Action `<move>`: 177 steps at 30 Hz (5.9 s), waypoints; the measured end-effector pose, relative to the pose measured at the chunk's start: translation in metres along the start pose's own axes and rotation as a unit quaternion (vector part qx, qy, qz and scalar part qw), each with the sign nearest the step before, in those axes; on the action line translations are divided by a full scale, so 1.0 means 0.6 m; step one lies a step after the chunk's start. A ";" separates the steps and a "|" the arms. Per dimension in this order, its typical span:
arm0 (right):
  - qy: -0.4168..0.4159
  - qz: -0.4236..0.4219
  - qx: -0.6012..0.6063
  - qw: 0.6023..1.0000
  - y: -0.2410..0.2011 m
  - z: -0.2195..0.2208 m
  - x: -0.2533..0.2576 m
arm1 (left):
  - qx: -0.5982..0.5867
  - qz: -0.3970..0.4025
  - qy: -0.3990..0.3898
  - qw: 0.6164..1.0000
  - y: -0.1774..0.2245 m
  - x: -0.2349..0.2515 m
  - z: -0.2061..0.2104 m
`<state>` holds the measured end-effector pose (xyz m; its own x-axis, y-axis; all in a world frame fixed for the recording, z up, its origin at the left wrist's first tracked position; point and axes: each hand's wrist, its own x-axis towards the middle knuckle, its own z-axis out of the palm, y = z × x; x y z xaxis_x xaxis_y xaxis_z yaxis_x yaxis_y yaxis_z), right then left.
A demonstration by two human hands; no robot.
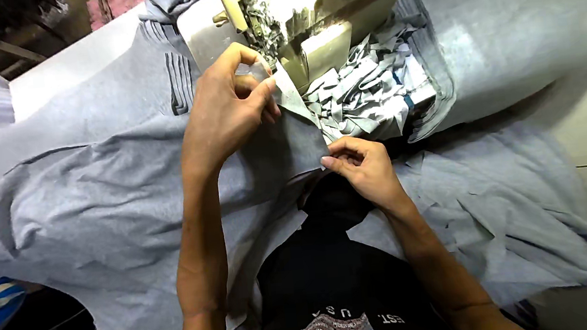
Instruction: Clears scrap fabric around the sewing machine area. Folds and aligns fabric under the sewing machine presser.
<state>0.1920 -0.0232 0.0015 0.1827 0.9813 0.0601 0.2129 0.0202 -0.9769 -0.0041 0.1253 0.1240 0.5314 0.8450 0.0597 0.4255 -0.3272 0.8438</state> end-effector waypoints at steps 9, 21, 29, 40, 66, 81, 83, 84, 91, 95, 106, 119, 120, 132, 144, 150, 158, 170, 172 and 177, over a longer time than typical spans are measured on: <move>0.006 -0.014 -0.022 1.000 0.003 -0.002 -0.002 | 0.337 0.288 -0.060 0.895 -0.005 -0.039 0.018; 0.017 -0.036 -0.044 0.998 0.000 -0.002 -0.003 | 0.407 0.412 -0.057 0.813 -0.017 -0.012 0.040; 0.016 -0.043 -0.040 0.998 -0.001 -0.005 -0.005 | 0.377 0.323 -0.274 0.823 0.018 0.019 -0.010; 0.008 -0.043 -0.023 0.999 0.008 -0.002 -0.001 | 0.441 0.317 -0.214 0.812 0.026 0.073 -0.037; -0.016 -0.003 0.011 1.000 0.023 0.001 0.007 | 0.532 0.287 0.162 0.780 -0.012 0.056 0.027; -0.030 0.002 0.015 0.999 0.015 -0.004 0.011 | 0.416 0.200 0.184 0.868 -0.074 -0.043 0.108; -0.036 0.000 0.015 0.999 0.012 -0.005 0.012 | 0.413 0.190 0.190 0.870 -0.074 -0.045 0.112; -0.039 0.000 0.014 0.999 0.011 -0.005 0.012 | 0.409 0.184 0.191 0.873 -0.074 -0.047 0.113; -0.064 -0.012 0.009 0.998 0.002 -0.004 0.015 | 0.382 0.097 0.193 0.899 -0.065 -0.068 0.101; -0.073 -0.020 0.020 0.997 -0.002 -0.006 0.014 | 0.406 0.078 0.188 0.891 -0.058 -0.064 0.100; -0.050 -0.028 0.058 0.997 -0.009 -0.010 -0.016 | 0.379 0.052 0.196 0.903 -0.025 -0.059 0.145; -0.005 -0.033 0.026 0.999 0.023 0.002 -0.005 | 0.310 0.060 0.236 0.919 -0.036 -0.054 0.160; -0.006 -0.032 0.027 0.999 0.022 0.003 -0.004 | 0.301 0.062 0.236 0.922 -0.038 -0.054 0.158; -0.025 0.013 -0.006 1.000 0.017 -0.004 -0.009 | 0.154 0.097 0.233 0.955 -0.078 -0.160 0.215; -0.029 0.037 0.055 0.997 0.000 -0.010 -0.034 | 0.295 0.139 0.279 0.903 -0.098 -0.208 0.282; 0.003 0.018 0.029 0.999 0.007 -0.004 -0.037 | 0.309 0.133 0.269 0.903 -0.101 -0.223 0.286; 0.006 0.029 0.036 0.999 -0.021 -0.003 -0.039 | -0.305 -0.050 -0.134 0.942 -0.149 -0.229 0.334; 0.134 -0.125 0.042 0.982 0.012 0.040 -0.048 | -0.712 0.011 0.289 0.640 -0.175 -0.324 0.216; 0.140 -0.128 0.046 0.981 0.028 0.050 -0.044 | -0.698 0.006 0.311 0.645 -0.199 -0.349 0.209; 0.147 -0.135 0.054 0.978 0.055 0.062 -0.035 | -0.695 -0.006 0.323 0.642 -0.228 -0.374 0.210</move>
<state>0.1595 -0.0360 -0.0399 0.4061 0.8401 0.3595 0.1922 0.3061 -0.9324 -0.0892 -0.0731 -0.0718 -0.0727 0.9900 -0.1210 -0.8776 -0.0058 0.4794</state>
